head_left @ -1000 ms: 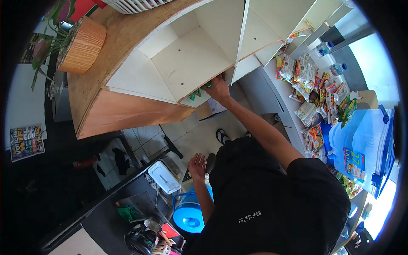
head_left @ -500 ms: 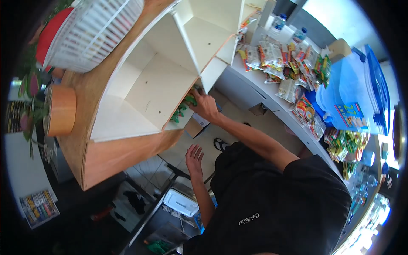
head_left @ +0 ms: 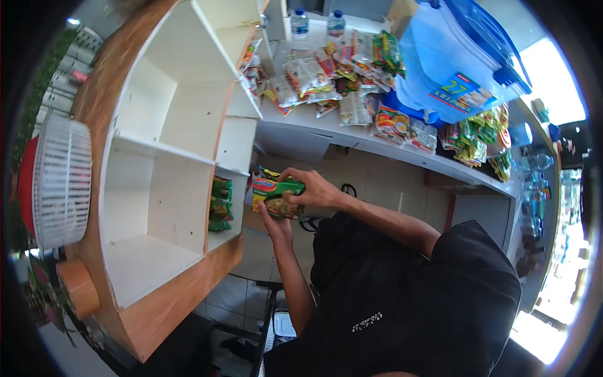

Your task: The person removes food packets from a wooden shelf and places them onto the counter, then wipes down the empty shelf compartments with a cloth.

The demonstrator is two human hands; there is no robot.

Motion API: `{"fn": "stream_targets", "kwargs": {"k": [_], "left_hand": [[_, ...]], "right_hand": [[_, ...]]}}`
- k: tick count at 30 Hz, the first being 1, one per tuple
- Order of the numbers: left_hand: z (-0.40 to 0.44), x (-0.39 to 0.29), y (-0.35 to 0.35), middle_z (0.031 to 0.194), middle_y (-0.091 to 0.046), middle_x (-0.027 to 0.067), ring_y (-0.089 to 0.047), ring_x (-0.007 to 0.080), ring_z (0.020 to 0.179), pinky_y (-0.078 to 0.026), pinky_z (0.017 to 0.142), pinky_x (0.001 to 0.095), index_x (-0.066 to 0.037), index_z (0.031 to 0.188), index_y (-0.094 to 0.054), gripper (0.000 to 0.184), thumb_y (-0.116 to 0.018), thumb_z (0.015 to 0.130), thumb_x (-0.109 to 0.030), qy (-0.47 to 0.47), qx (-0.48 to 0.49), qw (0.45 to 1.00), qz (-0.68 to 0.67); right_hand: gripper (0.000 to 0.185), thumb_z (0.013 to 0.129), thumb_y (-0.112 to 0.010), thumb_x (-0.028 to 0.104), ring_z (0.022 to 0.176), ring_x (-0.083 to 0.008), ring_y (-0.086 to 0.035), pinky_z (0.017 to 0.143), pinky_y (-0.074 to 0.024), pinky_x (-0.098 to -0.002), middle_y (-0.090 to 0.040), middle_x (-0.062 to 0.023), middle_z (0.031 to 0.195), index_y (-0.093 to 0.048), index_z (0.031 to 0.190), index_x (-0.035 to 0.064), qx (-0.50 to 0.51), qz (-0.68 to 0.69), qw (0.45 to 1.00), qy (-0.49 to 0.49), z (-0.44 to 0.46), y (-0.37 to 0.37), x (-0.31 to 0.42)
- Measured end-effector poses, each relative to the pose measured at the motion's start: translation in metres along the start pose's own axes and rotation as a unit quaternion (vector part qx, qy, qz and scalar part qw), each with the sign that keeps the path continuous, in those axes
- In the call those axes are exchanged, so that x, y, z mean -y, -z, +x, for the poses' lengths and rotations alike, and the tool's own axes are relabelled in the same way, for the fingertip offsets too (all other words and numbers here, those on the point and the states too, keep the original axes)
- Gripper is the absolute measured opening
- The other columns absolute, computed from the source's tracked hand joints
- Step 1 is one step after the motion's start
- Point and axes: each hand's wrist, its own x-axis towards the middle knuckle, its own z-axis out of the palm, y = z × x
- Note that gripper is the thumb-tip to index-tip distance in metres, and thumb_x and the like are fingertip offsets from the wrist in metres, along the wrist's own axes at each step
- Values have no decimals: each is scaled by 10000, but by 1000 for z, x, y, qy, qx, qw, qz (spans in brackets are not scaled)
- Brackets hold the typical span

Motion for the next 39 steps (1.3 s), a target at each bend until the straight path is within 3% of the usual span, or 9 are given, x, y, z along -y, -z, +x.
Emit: {"fn": "stream_targets", "kwargs": {"k": [4, 8, 11, 19, 24, 25, 28, 32, 39], "left_hand": [[9, 30, -11, 1399, -435, 88, -451, 242, 1285, -384, 1048, 464, -76, 1436, -316, 678, -581, 947, -463, 29, 89, 995, 29], [9, 49, -56, 1390, -441, 101, -433, 257, 1304, -393, 1034, 496, -94, 1415, -337, 656, -661, 915, -368, 36, 79, 991, 105], [15, 62, -100, 1378, -437, 118, -431, 291, 1298, -385, 1032, 528, -91, 1398, -322, 700, -704, 882, -369, 51, 63, 986, 145], [66, 121, -214, 1303, -486, 100, -548, 240, 1166, -552, 848, 419, -113, 1324, -365, 637, -749, 856, -311, 50, 48, 986, 149], [110, 150, -261, 1327, -491, 115, -539, 245, 1185, -532, 873, 389, -69, 1353, -368, 675, -731, 862, -358, 25, 53, 991, 120], [118, 155, -267, 1335, -494, 122, -537, 251, 1193, -520, 883, 386, -59, 1370, -372, 680, -718, 870, -364, -9, 54, 981, 188], [139, 175, -268, 1342, -537, 174, -563, 286, 1186, -474, 922, 375, -6, 1439, -373, 723, -658, 899, -393, -136, 37, 917, 373], [144, 183, -253, 1296, -574, 216, -616, 306, 1111, -481, 912, 378, 16, 1461, -336, 743, -648, 906, -367, -152, 18, 890, 430], [158, 192, -229, 1204, -635, 172, -669, 247, 960, -515, 828, 335, 22, 1339, -496, 493, -626, 926, -215, -140, 28, 897, 419]], "right_hand": [[561, 779, -711, 280, 1022, -252, -623, 903, -475, -394, -650, -122, 1075, -517, 1270, 89, -41, 81, 996, -20, -26, 42, -35], [659, 810, -740, 339, 1065, -216, -585, 908, -457, -366, -620, -88, 1156, -458, 1341, 68, -151, 64, 986, -38, -45, 74, -67], [733, 771, -783, 412, 1014, -217, -602, 857, -487, -346, -599, -162, 1161, -469, 1314, 33, -200, 192, 941, -193, -55, 102, -76], [638, 868, -710, 351, 1041, -141, -557, 843, -437, -283, -616, -99, 1171, -448, 1315, -21, -332, 371, 851, -166, -64, 173, -115], [680, 901, -670, 280, 1098, -162, -561, 919, -431, -297, -597, -137, 1230, -374, 1418, -46, -362, 376, 850, -69, -37, 213, -131], [675, 906, -660, 267, 1097, -170, -571, 929, -430, -309, -604, -145, 1217, -370, 1426, -52, -376, 378, 845, -52, -30, 215, -137], [717, 899, -650, 289, 1074, -255, -608, 950, -435, -337, -577, -171, 1282, -330, 1483, 23, -355, 257, 897, -58, -28, 227, -136], [727, 873, -649, 283, 1127, -388, -604, 959, -458, -407, -487, -285, 1381, -327, 1499, 101, -271, 86, 953, -106, -34, 226, -144], [751, 851, -665, 194, 1144, -356, -591, 918, -484, -375, -405, -252, 1463, -309, 1505, 94, -284, -127, 950, -27, -28, 215, -166]]}}
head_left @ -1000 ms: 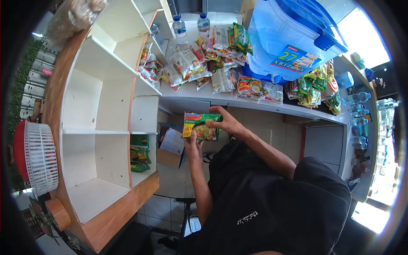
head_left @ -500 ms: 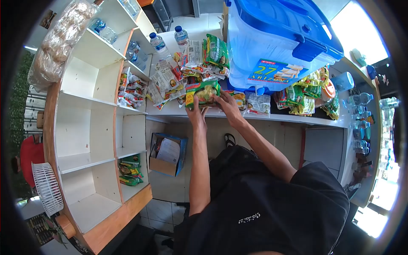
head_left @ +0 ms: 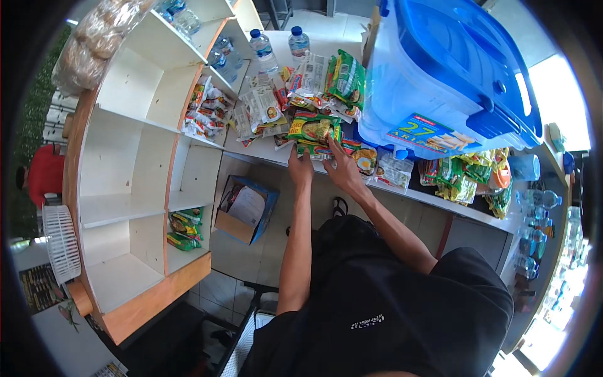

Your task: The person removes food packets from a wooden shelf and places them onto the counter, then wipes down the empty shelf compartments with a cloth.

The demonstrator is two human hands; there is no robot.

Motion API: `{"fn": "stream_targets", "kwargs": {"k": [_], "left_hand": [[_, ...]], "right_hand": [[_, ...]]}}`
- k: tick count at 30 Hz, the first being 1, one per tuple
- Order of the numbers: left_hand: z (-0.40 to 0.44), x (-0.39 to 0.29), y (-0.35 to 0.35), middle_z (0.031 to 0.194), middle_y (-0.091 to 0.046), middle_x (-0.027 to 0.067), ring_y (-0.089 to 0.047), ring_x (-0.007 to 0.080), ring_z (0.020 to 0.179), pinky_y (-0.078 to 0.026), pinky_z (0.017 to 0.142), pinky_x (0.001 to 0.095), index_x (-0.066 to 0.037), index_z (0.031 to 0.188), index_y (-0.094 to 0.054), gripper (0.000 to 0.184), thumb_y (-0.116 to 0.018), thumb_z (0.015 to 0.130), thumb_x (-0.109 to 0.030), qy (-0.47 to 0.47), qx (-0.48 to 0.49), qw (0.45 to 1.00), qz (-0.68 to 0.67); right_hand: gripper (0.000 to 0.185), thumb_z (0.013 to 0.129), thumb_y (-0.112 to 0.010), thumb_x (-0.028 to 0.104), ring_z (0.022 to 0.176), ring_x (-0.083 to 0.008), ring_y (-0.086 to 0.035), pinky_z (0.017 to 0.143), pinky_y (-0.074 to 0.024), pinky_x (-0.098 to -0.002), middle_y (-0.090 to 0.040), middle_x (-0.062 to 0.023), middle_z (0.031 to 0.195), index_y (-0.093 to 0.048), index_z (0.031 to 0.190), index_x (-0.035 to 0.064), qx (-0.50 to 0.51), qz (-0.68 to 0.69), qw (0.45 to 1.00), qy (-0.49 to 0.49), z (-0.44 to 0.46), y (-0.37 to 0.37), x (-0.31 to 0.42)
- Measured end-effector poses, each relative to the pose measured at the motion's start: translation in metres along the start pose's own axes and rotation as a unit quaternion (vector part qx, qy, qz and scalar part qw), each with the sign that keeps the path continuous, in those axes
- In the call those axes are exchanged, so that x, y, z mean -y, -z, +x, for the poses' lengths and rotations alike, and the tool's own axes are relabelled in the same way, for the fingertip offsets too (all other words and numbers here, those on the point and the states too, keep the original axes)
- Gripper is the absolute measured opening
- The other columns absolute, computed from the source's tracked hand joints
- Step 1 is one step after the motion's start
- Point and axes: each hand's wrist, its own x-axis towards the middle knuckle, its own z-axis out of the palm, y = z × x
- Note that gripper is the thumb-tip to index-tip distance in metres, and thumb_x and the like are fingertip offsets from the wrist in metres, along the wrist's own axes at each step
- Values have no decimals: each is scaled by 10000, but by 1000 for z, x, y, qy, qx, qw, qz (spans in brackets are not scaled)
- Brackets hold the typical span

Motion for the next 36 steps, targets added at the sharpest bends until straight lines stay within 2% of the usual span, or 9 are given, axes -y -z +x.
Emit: {"fn": "stream_targets", "kwargs": {"k": [4, 8, 10, 15, 19, 23, 26, 30, 36], "left_hand": [[0, -18, -2, 1231, -598, 250, -681, 301, 943, -532, 785, 365, 38, 1304, -525, 472, -657, 884, -135, -5, -39, 998, 58], [12, 11, -8, 1185, -620, 226, -684, 295, 908, -537, 765, 351, 35, 1268, -548, 449, -673, 878, -148, -82, -109, 988, 74], [9, 22, -8, 1169, -627, 208, -680, 289, 922, -540, 762, 352, 33, 1250, -558, 435, -678, 883, -167, -99, -132, 986, 39], [-41, 26, 47, 1203, -626, 151, -664, 220, 976, -537, 803, 324, 21, 1293, -526, 453, -619, 945, -255, 56, -7, 990, -132], [-104, 52, 122, 1215, -623, 141, -654, 218, 1018, -522, 869, 326, 0, 1291, -532, 441, -551, 981, -315, 143, 1, 970, -198], [-161, 102, 195, 1206, -630, 119, -648, 222, 1011, -516, 872, 336, -29, 1260, -561, 417, -536, 967, -325, 222, -157, 922, -276], [-207, 120, 238, 1236, -612, 140, -630, 243, 1072, -497, 929, 360, -20, 1278, -541, 454, -531, 958, -342, 237, -239, 886, -318], [-251, 154, 272, 1315, -558, 159, -557, 299, 1206, -439, 1028, 416, 0, 1333, -469, 517, -471, 987, -383, 246, -292, 839, -388], [-277, 179, 295, 1339, -536, 163, -533, 306, 1235, -418, 1050, 430, -1, 1352, -450, 518, -441, 998, -379, 255, -306, 805, -439]], "right_hand": [[746, 845, -672, 158, 962, -303, -632, 837, -505, -372, -425, -216, 1465, -319, 1496, 65, 11, 18, 1000, 8, 9, -3, -9], [715, 851, -674, 160, 824, -265, -608, 771, -511, -381, -446, -193, 1458, -348, 1474, 29, 37, 6, 999, 2, 10, 3, -5], [629, 852, -680, 160, 883, -294, -622, 807, -502, -376, -481, -220, 1414, -437, 1416, 23, 5, -15, 999, 30, 6, 6, -3], [388, 840, -632, 67, 966, -339, -621, 836, -501, -438, -595, -213, 1241, -590, 1222, 10, -133, -162, 961, 180, -10, 14, 19], [265, 847, -615, 48, 926, -311, -660, 805, -525, -375, -676, -164, 1027, -630, 1108, 5, 35, 10, 996, 87, -17, -1, 50], [288, 863, -646, 114, 1015, -279, -663, 851, -524, -360, -674, -173, 1094, -628, 1130, 7, 267, 96, 957, 55, -14, -46, 84], [370, 861, -661, 180, 1094, -313, -629, 931, -496, -393, -651, -196, 1157, -615, 1181, -1, 368, 101, 913, 144, -16, -103, 114], [554, 858, -667, 211, 1195, -368, -551, 1002, -454, -432, -564, -248, 1277, -491, 1342, 8, 436, 52, 850, 292, -30, -187, 173], [656, 851, -665, 270, 1143, -459, -536, 968, -464, -463, -500, -336, 1280, -405, 1364, -44, 409, 12, 868, 282, -38, -317, 232]]}}
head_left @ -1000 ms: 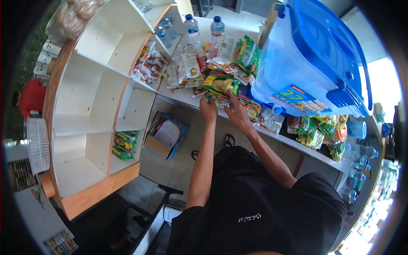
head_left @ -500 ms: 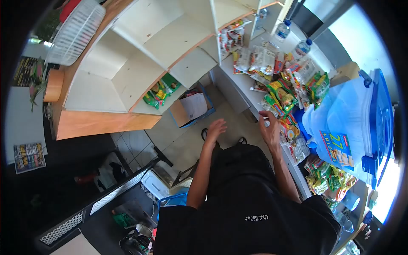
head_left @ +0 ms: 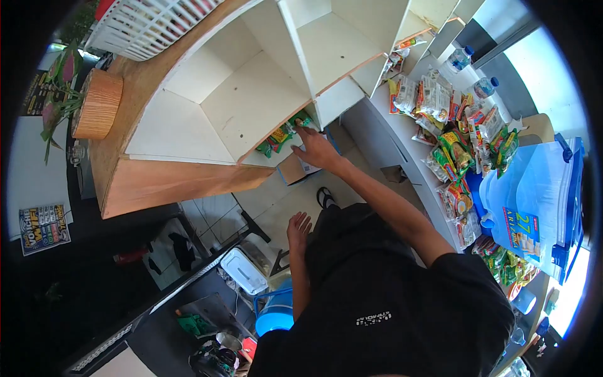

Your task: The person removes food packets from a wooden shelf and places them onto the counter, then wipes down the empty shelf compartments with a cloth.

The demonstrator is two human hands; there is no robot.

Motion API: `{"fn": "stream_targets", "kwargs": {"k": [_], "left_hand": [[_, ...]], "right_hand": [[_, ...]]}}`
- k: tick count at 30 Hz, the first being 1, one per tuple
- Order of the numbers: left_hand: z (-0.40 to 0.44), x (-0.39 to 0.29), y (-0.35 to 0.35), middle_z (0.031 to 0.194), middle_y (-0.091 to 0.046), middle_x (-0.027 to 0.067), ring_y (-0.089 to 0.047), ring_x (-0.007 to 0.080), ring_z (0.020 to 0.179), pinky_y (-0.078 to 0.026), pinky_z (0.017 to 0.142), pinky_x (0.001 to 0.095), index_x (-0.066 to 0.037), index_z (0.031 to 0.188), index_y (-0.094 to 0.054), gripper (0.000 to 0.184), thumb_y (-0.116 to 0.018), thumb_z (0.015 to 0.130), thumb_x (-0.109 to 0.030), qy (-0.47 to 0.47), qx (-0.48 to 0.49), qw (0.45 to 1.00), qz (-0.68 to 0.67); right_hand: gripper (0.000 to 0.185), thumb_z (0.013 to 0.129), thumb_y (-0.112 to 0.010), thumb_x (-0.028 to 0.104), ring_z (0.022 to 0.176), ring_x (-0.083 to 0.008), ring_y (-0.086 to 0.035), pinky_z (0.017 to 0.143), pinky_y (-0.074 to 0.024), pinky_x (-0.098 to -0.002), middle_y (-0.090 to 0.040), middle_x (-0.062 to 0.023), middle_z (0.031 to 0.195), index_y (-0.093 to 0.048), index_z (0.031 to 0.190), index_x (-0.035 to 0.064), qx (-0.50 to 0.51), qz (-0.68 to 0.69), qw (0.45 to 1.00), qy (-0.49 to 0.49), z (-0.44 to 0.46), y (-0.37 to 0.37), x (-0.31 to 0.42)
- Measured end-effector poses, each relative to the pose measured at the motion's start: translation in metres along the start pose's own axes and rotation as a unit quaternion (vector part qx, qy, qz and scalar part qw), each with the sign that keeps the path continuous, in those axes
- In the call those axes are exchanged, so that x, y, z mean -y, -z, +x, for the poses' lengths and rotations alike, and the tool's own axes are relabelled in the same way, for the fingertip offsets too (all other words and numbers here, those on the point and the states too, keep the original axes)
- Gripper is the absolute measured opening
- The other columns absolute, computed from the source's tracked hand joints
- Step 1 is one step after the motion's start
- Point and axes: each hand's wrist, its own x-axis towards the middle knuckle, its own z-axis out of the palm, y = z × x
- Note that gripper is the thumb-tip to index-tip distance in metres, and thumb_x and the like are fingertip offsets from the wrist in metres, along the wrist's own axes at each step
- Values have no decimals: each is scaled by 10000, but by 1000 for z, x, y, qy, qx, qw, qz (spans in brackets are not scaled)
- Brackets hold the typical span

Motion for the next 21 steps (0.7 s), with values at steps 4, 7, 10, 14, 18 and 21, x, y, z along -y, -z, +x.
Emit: {"fn": "stream_targets", "kwargs": {"k": [4, 7, 10, 14, 18, 21], "left_hand": [[5, -14, 26, 1349, -533, 159, -541, 307, 1227, -424, 1046, 433, -10, 1342, -464, 505, -445, 994, -375, -6, 15, 1000, 10], [7, -31, 49, 1354, -531, 161, -543, 307, 1226, -427, 1043, 431, -12, 1340, -467, 508, -447, 992, -382, -16, -8, 1000, -3], [12, -41, 72, 1350, -532, 164, -540, 308, 1229, -427, 1045, 429, -9, 1344, -462, 517, -438, 994, -388, -20, -40, 999, -19], [24, -44, 91, 1345, -536, 162, -539, 309, 1230, -430, 1043, 431, -8, 1349, -456, 524, -425, 997, -395, -10, -68, 997, -30], [39, -44, 86, 1343, -538, 154, -543, 306, 1227, -432, 1041, 436, -10, 1351, -456, 516, -400, 1006, -389, 16, -59, 998, -29], [45, -48, 70, 1347, -535, 151, -542, 303, 1228, -430, 1042, 437, -11, 1354, -453, 514, -385, 1012, -388, 19, -16, 1000, 16]], "right_hand": [[825, 805, -705, 404, 1239, -502, -413, 1004, -385, -561, -439, -331, 1335, -345, 1399, -43, -119, -95, 988, 6, 57, -48, -24], [944, 744, -733, 516, 1269, -517, -307, 1004, -274, -651, -402, -316, 1328, -346, 1405, -36, -132, -139, 980, -61, 74, -69, -23], [914, 742, -732, 518, 1188, -497, -354, 961, -307, -617, -376, -311, 1311, -374, 1404, -1, -177, -170, 958, -147, 80, -85, -8], [844, 718, -768, 468, 1116, -460, -384, 937, -320, -579, -379, -303, 1285, -435, 1370, 50, -183, -84, 958, -203, 85, -85, 4], [682, 705, -795, 335, 1061, -430, -423, 914, -342, -538, -438, -247, 1223, -534, 1269, 55, -209, 2, 974, -87, 91, -88, -2], [572, 701, -789, 252, 1022, -399, -444, 859, -358, -497, -478, -211, 1163, -585, 1195, 48, -297, -6, 952, 75, 97, -93, -1]]}}
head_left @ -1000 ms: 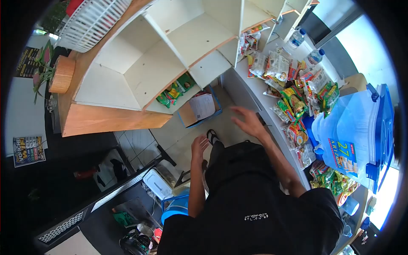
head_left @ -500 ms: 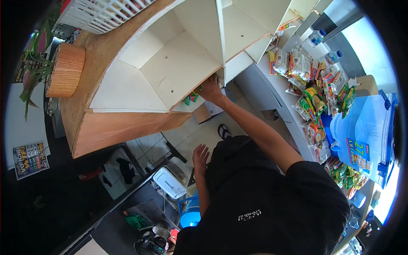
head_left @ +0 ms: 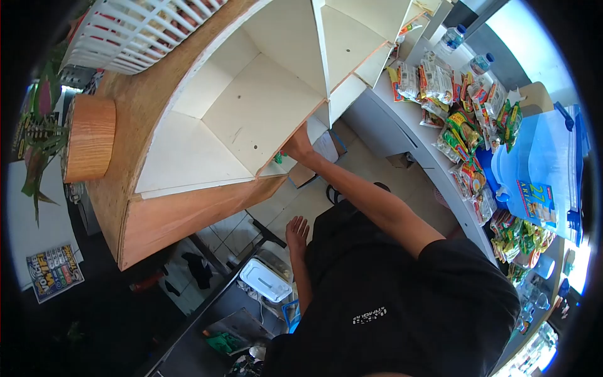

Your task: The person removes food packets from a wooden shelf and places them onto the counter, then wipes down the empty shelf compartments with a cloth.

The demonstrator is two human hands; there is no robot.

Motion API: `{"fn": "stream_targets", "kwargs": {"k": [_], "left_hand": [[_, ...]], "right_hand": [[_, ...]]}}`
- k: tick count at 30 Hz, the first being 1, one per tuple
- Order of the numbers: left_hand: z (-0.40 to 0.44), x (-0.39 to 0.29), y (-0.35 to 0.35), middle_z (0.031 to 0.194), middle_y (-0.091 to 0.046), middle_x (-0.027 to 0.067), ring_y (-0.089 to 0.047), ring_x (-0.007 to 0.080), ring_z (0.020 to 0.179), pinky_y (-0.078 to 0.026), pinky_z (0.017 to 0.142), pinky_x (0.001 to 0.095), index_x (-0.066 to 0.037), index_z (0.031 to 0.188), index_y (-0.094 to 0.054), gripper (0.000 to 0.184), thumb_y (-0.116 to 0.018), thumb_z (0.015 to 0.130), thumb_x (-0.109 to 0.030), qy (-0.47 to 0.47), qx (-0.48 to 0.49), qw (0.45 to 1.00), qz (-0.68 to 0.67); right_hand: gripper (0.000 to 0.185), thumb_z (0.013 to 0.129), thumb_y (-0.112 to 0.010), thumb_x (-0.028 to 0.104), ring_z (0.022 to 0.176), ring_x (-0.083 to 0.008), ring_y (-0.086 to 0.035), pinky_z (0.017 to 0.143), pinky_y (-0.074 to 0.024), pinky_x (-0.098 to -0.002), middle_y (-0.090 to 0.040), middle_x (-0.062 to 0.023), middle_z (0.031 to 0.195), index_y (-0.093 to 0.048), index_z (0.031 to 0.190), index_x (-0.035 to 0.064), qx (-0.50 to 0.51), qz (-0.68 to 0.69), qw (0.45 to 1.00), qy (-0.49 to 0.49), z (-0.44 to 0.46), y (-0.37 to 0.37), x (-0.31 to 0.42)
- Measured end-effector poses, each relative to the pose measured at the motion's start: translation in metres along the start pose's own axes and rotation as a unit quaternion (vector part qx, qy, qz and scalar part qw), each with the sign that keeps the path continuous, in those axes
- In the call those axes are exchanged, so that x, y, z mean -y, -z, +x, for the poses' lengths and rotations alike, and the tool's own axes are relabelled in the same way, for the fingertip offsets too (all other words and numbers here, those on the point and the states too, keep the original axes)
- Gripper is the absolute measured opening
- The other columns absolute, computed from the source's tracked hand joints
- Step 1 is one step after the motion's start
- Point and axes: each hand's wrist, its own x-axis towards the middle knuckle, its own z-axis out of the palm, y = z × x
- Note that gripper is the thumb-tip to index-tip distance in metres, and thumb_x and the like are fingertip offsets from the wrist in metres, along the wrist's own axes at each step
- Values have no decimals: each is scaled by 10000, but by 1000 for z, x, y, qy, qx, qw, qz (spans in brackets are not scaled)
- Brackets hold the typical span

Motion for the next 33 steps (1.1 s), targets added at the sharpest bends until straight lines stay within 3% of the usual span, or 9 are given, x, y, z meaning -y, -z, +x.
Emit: {"fn": "stream_targets", "kwargs": {"k": [1, 10, 13, 16, 20, 22, 25, 31, 33], "left_hand": [[1, -2, -6, 1348, -535, 151, -542, 303, 1228, -430, 1042, 436, -11, 1355, -452, 512, -383, 1013, -387, -2, 17, 1000, 18], [10, -19, -17, 1340, -540, 150, -550, 294, 1211, -431, 1034, 430, -10, 1348, -453, 495, -381, 1014, -368, 7, 17, 1000, 25], [12, -22, -20, 1345, -534, 136, -533, 289, 1227, -415, 1045, 436, -19, 1354, -448, 493, -393, 1007, -365, 10, 16, 1000, 24], [15, -21, -22, 1349, -530, 130, -525, 287, 1235, -410, 1048, 439, -22, 1359, -444, 496, -402, 1002, -363, 3, 33, 999, 30], [12, -18, -25, 1330, -544, 148, -544, 295, 1215, -431, 1033, 430, -9, 1344, -458, 491, -385, 1012, -363, -16, 39, 998, 49], [12, -19, -27, 1332, -544, 149, -541, 296, 1218, -428, 1034, 431, -9, 1349, -454, 499, -388, 1010, -370, -18, 47, 997, 58], [11, -20, -32, 1362, -522, 142, -523, 295, 1237, -407, 1047, 442, -24, 1364, -446, 512, -403, 1003, -384, -11, 69, 995, 70], [-1, -44, -91, 1372, -510, 142, -501, 301, 1261, -385, 1058, 454, -34, 1377, -443, 570, -404, 999, -459, -11, 134, 978, 157], [-6, -47, -120, 1377, -504, 140, -497, 297, 1261, -379, 1056, 448, -42, 1387, -433, 592, -402, 997, -487, -12, 187, 967, 170]], "right_hand": [[540, 700, -785, 229, 1008, -389, -450, 836, -362, -483, -491, -200, 1141, -599, 1173, 47, -44, -7, 997, 60, 2, 1, 3], [515, 759, -714, 325, 1020, -360, -460, 854, -342, -460, -520, -197, 1137, -602, 1174, 42, 49, -143, 974, -169, 0, 15, 24], [538, 766, -715, 346, 1022, -362, -466, 851, -385, -474, -522, -189, 1143, -589, 1191, 41, 58, -178, 978, -87, -8, 13, 35], [574, 766, -724, 373, 1042, -389, -508, 809, -476, -501, -508, -204, 1170, -572, 1207, 39, 115, -161, 975, -98, -17, 1, 34], [679, 767, -725, 419, 946, -421, -612, 729, -549, -487, -561, -251, 1096, -508, 1242, -14, 190, -62, 962, -188, -9, 0, 11], [717, 764, -725, 438, 858, -425, -654, 709, -555, -475, -599, -266, 1028, -483, 1234, -46, 172, -5, 961, -215, -2, 16, 4], [750, 758, -723, 478, 795, -425, -662, 697, -554, -469, -645, -265, 913, -468, 1203, -68, 153, -40, 957, -242, -6, 53, 9], [741, 696, -760, 421, 825, -431, -651, 730, -518, -488, -655, -269, 877, -484, 1214, -31, 155, -25, 960, -231, -47, 133, 3], [724, 700, -750, 412, 882, -424, -650, 789, -512, -480, -655, -275, 935, -492, 1213, -30, 163, 1, 945, -282, -61, 169, 12]]}}
